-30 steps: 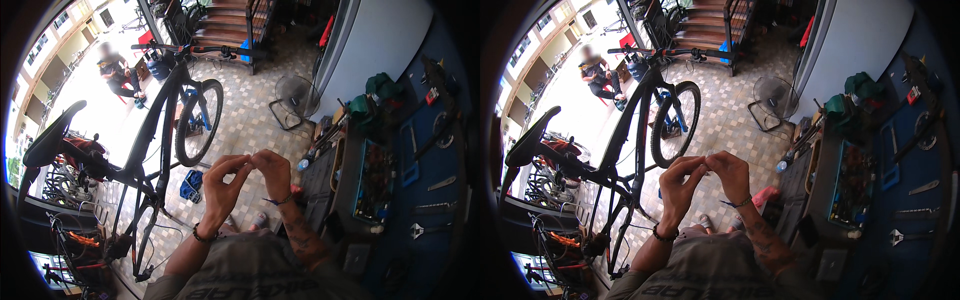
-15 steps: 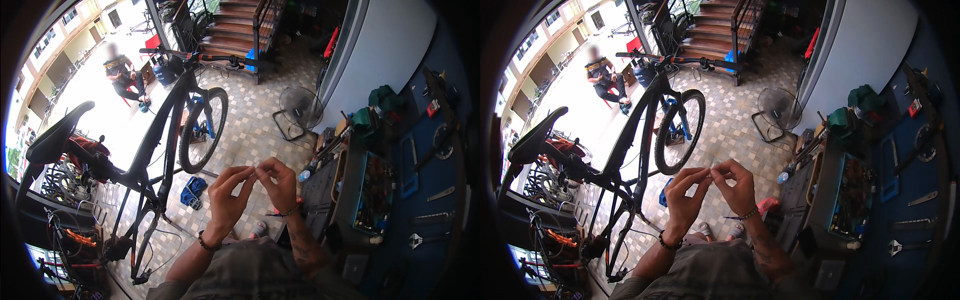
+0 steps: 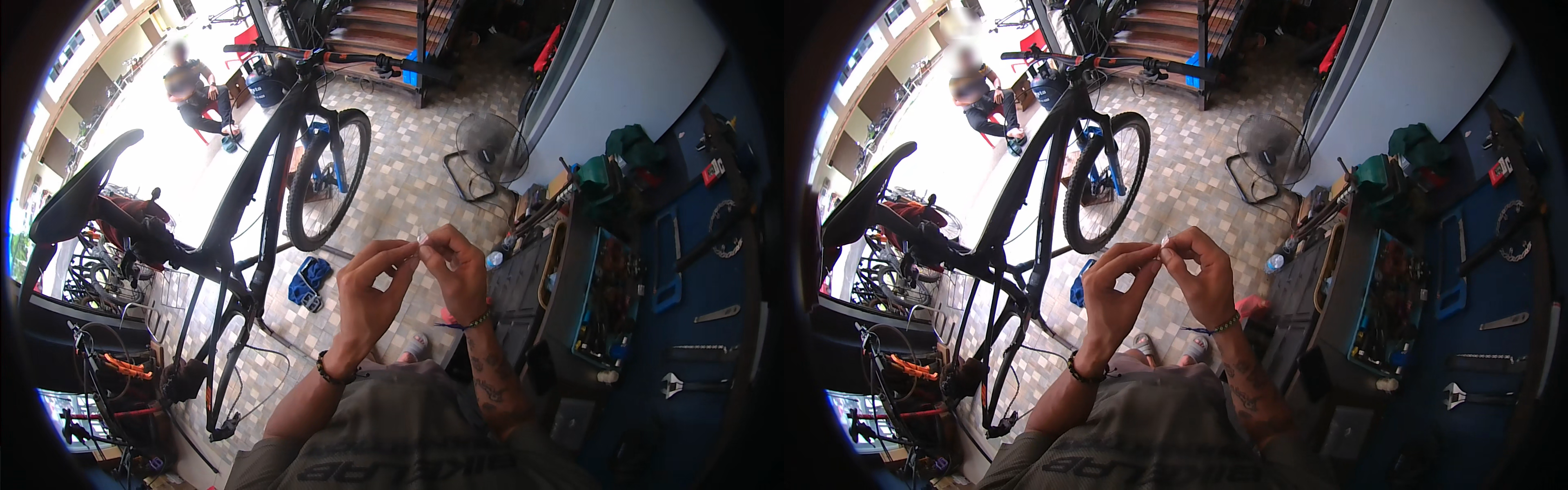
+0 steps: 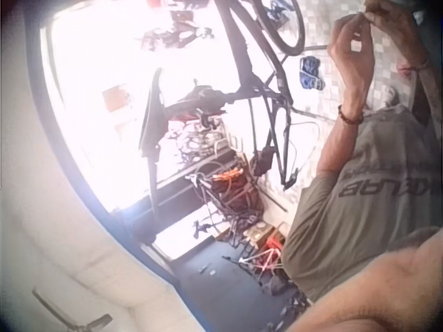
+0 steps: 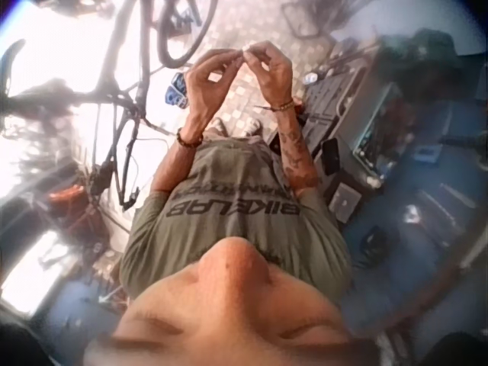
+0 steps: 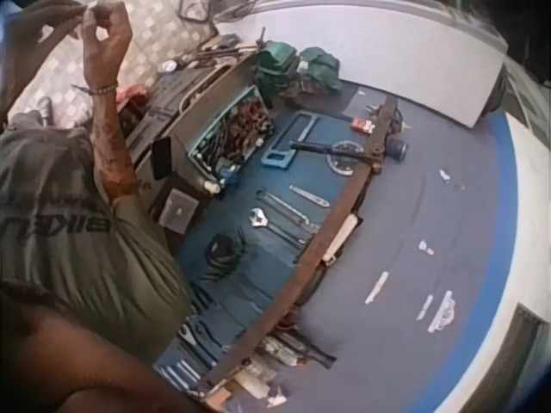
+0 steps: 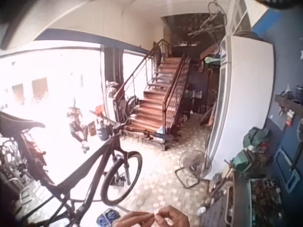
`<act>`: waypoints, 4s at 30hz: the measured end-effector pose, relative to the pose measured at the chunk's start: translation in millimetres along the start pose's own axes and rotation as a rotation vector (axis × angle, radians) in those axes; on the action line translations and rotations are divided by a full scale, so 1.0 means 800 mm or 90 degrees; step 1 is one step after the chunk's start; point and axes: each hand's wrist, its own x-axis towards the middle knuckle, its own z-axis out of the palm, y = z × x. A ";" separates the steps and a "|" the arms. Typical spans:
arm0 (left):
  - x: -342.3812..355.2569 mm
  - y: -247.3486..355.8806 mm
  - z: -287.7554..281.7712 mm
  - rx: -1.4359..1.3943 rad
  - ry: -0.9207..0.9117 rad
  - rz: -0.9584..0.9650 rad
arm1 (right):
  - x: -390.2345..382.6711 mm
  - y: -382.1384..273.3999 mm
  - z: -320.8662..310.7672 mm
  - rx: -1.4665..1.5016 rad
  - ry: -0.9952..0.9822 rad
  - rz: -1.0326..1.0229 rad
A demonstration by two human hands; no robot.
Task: The person works on a bicycle mounted on a repair stand, adjusting the rear derailleur and cable tension. They wipe the derailleur with a red cloth, then handle a small metal part and a cable, routing the cable through the derailleur and tightening it.
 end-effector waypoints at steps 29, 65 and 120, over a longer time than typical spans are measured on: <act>-0.010 -0.005 0.000 0.068 -0.014 0.009 | -0.007 0.002 0.000 -0.132 0.007 -0.086; -0.030 -0.039 -0.019 0.001 0.024 -0.026 | -0.019 -0.005 0.022 -0.216 -0.082 -0.110; -0.155 -0.075 0.265 -0.389 -0.975 -0.533 | -0.384 0.054 -0.159 -0.143 0.464 0.187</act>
